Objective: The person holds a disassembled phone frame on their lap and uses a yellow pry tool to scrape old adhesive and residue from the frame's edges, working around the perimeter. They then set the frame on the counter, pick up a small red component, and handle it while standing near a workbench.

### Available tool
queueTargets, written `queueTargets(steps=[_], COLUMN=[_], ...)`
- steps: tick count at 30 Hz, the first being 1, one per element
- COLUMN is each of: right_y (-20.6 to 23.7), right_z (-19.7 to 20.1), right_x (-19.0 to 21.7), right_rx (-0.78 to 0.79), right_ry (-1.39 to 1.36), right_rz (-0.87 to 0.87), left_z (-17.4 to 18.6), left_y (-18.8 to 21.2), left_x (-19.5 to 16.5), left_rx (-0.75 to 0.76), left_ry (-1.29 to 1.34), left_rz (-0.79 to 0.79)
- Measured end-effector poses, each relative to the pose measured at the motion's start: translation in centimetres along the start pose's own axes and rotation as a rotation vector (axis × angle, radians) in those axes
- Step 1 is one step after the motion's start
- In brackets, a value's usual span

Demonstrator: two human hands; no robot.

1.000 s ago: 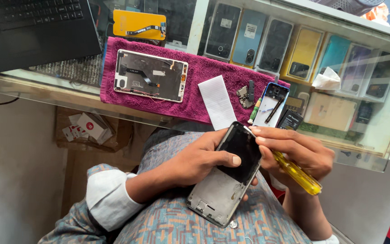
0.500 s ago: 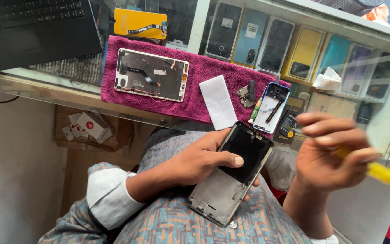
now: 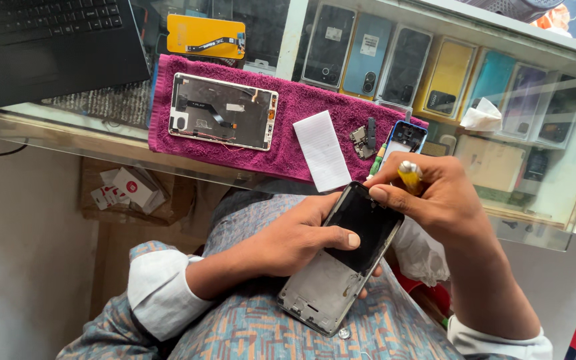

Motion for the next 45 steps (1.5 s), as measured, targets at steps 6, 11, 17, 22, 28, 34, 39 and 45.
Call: queueTargets(steps=[6, 11, 17, 22, 28, 34, 39, 45], right_y=[-0.3, -0.2, 0.1, 0.4, 0.5, 0.7, 0.7, 0.5], right_z=[-0.7, -0.4, -0.6, -1.5, -2.3, -2.9, -2.6, -1.7], right_x=[-1.4, -1.7, -1.6, -1.3, -0.4, 0.2, -0.7, -1.7], right_rx=[-0.02, 0.001, 0.0, -0.038, -0.056, -0.056, -0.059, -0.038], right_ry=[-0.069, -0.046, -0.016, 0.036, 0.091, 0.215, 0.099, -0.139], right_rz=[-0.132, -0.158, -0.125, -0.088, -0.069, 0.006, -0.023, 0.028], left_z=[0.2, 0.2, 0.3, 0.5, 0.3, 0.2, -0.3, -0.4], left_y=[0.3, 0.6, 0.7, 0.7, 1.1, 1.1, 1.4, 1.6], left_x=[0.4, 0.6, 1.0, 1.3, 1.8, 2.0, 1.8, 1.7], left_rx=[-0.019, 0.005, 0.002, -0.016, 0.011, -0.011, 0.007, 0.005], left_ry=[0.016, 0.044, -0.002, -0.008, 0.067, 0.046, 0.011, 0.103], left_rz=[0.009, 0.052, 0.02, -0.029, 0.019, 0.016, -0.009, 0.068])
Point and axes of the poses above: each hand's wrist, its own y-axis away from the middle knuckle, its own z-axis out of the back of the hand, x = y × z, the point moved 5 cm from there along -y, towards the middle knuckle, and after that the axes turned 10 degrees about z, right-handed, at the moved point
